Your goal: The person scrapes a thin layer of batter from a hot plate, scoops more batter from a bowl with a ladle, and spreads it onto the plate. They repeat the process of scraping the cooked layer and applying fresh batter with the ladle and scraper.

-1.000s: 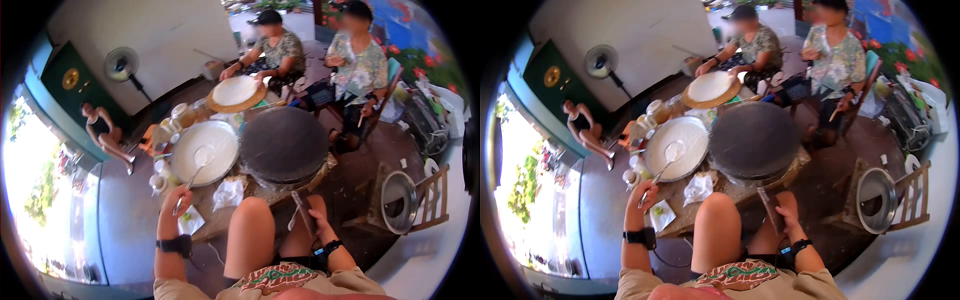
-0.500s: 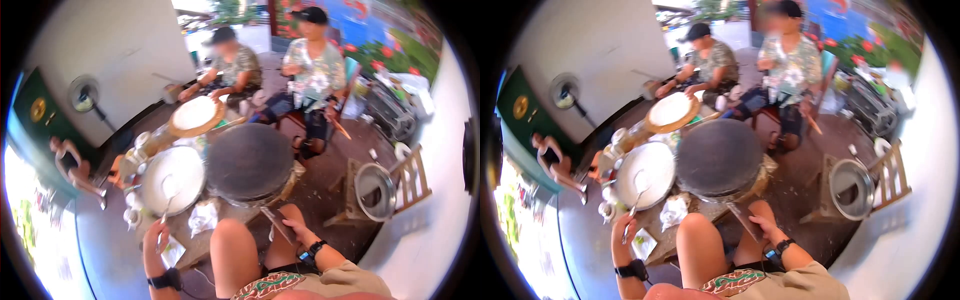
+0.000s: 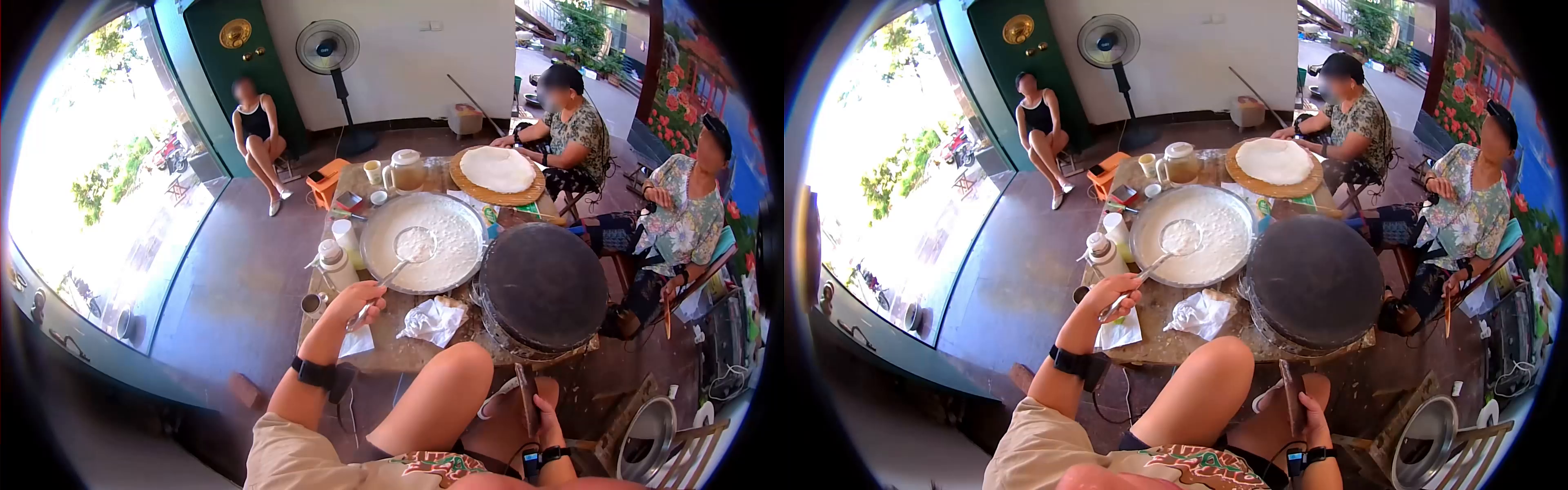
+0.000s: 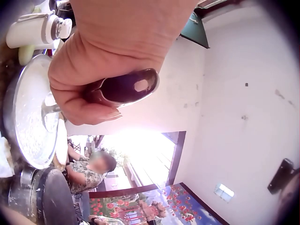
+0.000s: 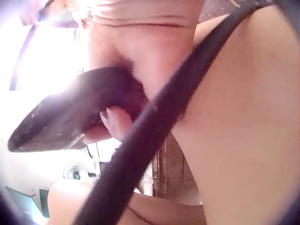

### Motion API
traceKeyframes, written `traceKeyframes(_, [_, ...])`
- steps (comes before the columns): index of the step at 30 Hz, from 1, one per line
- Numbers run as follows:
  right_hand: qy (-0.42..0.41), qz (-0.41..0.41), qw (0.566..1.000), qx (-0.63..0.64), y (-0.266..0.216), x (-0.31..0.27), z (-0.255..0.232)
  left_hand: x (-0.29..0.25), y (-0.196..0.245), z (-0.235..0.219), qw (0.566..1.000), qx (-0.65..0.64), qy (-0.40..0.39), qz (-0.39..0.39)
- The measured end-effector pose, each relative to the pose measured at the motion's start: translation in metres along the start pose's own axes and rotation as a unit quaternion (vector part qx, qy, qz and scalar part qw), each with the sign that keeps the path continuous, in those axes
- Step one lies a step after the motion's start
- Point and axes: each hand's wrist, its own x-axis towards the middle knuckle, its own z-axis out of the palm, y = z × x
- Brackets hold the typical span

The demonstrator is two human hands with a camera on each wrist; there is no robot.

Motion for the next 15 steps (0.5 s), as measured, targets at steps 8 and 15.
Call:
traceKeyframes(8, [0.018,-0.036,0.996,0.083,0.015,0.005,-0.003,0.000,0.005,0.007,1.000,0.010,0.015,-0.022])
traceKeyframes(15, [0.028,-0.006,0.995,0.095,0.010,0.004,0.001,0.001,0.006,0.004,1.000,0.005,-0.001,-0.023])
